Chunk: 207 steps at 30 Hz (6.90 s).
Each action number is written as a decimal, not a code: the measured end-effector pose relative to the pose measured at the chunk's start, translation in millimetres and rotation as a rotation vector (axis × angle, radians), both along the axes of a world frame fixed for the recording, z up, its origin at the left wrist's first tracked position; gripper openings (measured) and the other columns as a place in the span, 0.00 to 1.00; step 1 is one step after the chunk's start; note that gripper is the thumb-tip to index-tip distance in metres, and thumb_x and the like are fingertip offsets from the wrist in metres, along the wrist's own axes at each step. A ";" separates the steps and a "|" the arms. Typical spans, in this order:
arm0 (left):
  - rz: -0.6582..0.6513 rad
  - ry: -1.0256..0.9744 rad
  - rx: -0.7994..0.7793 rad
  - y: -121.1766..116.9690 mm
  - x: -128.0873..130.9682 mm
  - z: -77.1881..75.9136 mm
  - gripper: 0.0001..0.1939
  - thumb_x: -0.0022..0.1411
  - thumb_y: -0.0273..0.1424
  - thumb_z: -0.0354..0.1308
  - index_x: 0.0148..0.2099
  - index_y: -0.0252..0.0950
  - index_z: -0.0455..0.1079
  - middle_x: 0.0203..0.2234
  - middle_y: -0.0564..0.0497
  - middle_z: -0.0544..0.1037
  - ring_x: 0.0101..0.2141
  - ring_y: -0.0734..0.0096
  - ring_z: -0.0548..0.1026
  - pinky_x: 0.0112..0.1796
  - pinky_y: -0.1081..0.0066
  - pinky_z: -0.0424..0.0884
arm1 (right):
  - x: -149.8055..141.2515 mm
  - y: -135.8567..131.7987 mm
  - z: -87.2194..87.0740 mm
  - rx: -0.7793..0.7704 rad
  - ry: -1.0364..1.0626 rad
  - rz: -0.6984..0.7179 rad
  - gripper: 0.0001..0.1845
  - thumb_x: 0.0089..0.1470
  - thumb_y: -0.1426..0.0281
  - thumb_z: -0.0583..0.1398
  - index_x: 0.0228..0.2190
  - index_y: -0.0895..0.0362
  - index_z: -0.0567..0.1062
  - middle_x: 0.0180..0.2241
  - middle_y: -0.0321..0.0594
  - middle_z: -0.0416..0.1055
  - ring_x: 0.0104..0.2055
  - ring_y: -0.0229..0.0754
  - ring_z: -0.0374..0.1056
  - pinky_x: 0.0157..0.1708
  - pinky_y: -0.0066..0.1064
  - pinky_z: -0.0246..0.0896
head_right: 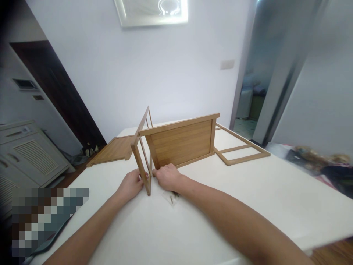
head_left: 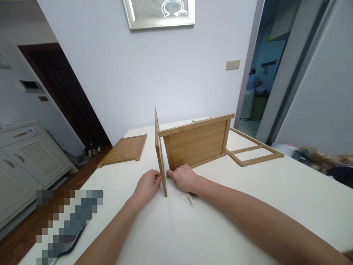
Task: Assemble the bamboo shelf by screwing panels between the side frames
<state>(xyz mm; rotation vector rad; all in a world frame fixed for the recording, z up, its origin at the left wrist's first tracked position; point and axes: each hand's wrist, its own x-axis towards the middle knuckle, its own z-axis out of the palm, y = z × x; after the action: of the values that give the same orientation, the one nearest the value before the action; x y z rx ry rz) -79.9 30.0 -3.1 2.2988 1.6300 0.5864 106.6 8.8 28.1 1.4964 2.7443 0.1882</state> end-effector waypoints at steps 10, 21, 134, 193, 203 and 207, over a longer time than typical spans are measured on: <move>0.069 0.010 -0.015 -2.5 5.2 -4.6 0.07 0.59 0.28 0.53 0.33 0.38 0.73 0.31 0.50 0.79 0.33 0.65 0.75 0.34 0.71 0.64 | -0.6 -1.2 0.3 0.006 -0.001 0.003 0.14 0.57 0.75 0.50 0.44 0.57 0.69 0.36 0.49 0.78 0.39 0.51 0.75 0.34 0.35 0.63; 0.112 -0.064 -0.040 0.4 6.4 -5.7 0.06 0.56 0.27 0.56 0.34 0.38 0.74 0.31 0.51 0.79 0.33 0.66 0.75 0.34 0.71 0.66 | -0.8 -2.1 2.1 0.004 -0.012 0.004 0.13 0.57 0.76 0.51 0.43 0.57 0.69 0.36 0.49 0.78 0.39 0.51 0.75 0.34 0.35 0.63; 0.094 -0.058 -0.065 -0.1 8.5 -2.6 0.07 0.56 0.28 0.55 0.30 0.37 0.75 0.30 0.49 0.80 0.33 0.65 0.77 0.35 0.71 0.66 | -9.4 -2.7 1.7 -0.030 0.070 -0.054 0.12 0.57 0.70 0.52 0.40 0.58 0.73 0.37 0.50 0.78 0.40 0.52 0.75 0.35 0.36 0.65; 0.153 -0.129 -0.102 0.6 12.4 -1.1 0.06 0.54 0.25 0.56 0.34 0.37 0.74 0.30 0.50 0.80 0.32 0.67 0.76 0.34 0.72 0.67 | -7.9 -1.2 3.7 -0.035 0.047 -0.039 0.12 0.55 0.77 0.52 0.39 0.59 0.73 0.37 0.50 0.78 0.40 0.52 0.75 0.36 0.36 0.64; 0.082 -0.052 -0.029 0.3 9.2 -5.2 0.08 0.58 0.28 0.54 0.33 0.37 0.75 0.31 0.48 0.79 0.35 0.65 0.76 0.36 0.71 0.66 | -8.4 -1.1 3.3 -0.045 0.047 -0.053 0.12 0.56 0.76 0.53 0.40 0.59 0.73 0.39 0.51 0.78 0.42 0.52 0.74 0.38 0.36 0.64; 0.109 -0.058 -0.047 -1.2 12.2 -4.7 0.05 0.55 0.28 0.56 0.32 0.37 0.73 0.30 0.50 0.79 0.33 0.65 0.76 0.35 0.71 0.66 | -8.6 -1.1 3.7 -0.056 0.037 -0.054 0.12 0.56 0.75 0.53 0.40 0.59 0.73 0.39 0.51 0.78 0.43 0.51 0.74 0.39 0.36 0.64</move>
<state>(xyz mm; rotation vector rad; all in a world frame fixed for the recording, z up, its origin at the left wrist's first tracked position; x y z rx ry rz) -67.7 28.8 -7.8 2.1501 1.7316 0.6263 98.0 7.7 31.8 1.5737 2.7093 0.0833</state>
